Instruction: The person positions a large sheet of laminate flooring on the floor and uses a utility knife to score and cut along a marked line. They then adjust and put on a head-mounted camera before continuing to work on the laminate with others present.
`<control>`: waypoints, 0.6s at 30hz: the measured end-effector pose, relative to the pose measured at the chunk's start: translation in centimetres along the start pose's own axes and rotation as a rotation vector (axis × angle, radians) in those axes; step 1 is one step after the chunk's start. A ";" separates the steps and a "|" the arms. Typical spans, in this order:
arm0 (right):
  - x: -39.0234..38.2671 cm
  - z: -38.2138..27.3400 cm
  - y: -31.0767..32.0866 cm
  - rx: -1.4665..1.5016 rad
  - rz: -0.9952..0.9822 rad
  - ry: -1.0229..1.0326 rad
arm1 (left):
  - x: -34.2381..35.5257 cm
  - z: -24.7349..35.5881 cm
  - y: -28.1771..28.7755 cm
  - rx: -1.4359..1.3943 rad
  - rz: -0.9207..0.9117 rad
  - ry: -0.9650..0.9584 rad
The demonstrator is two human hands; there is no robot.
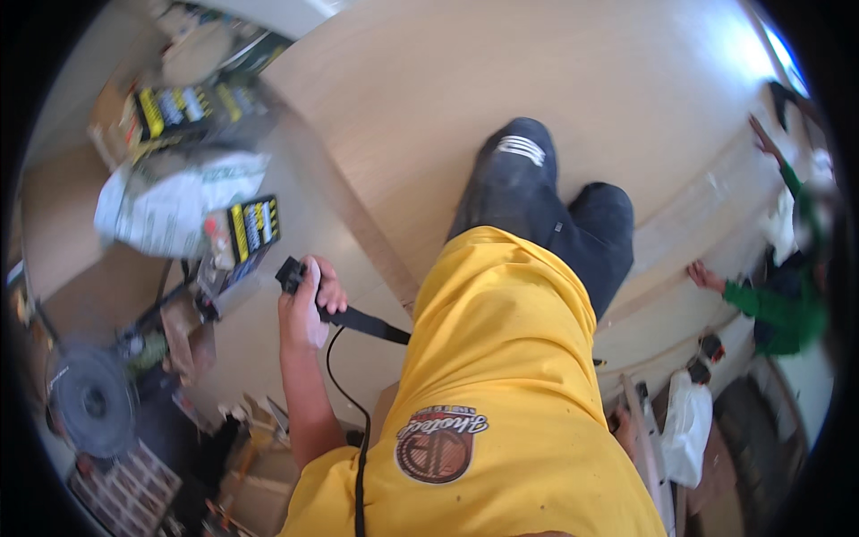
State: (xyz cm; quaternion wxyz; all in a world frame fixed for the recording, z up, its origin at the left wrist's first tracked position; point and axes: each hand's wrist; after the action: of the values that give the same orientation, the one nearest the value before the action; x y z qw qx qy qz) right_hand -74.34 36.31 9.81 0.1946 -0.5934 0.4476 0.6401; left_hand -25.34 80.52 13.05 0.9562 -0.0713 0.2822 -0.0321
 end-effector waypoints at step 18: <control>0.4 -18.5 -24.2 -0.427 0.280 1.083 | 5.3 -8.5 -11.9 0.436 -0.193 0.232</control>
State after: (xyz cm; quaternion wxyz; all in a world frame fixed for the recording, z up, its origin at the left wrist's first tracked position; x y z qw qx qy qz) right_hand -44.76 33.98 3.08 -0.2706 -0.7966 0.4185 0.3419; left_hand -25.74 67.18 5.01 0.9028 0.1138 0.3681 -0.1911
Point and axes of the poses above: each hand's wrist, its own x-axis towards the middle knuckle, its own y-axis out of the back of the hand, z = x × y, and after that the axes turned 5 degrees about -y, right-handed
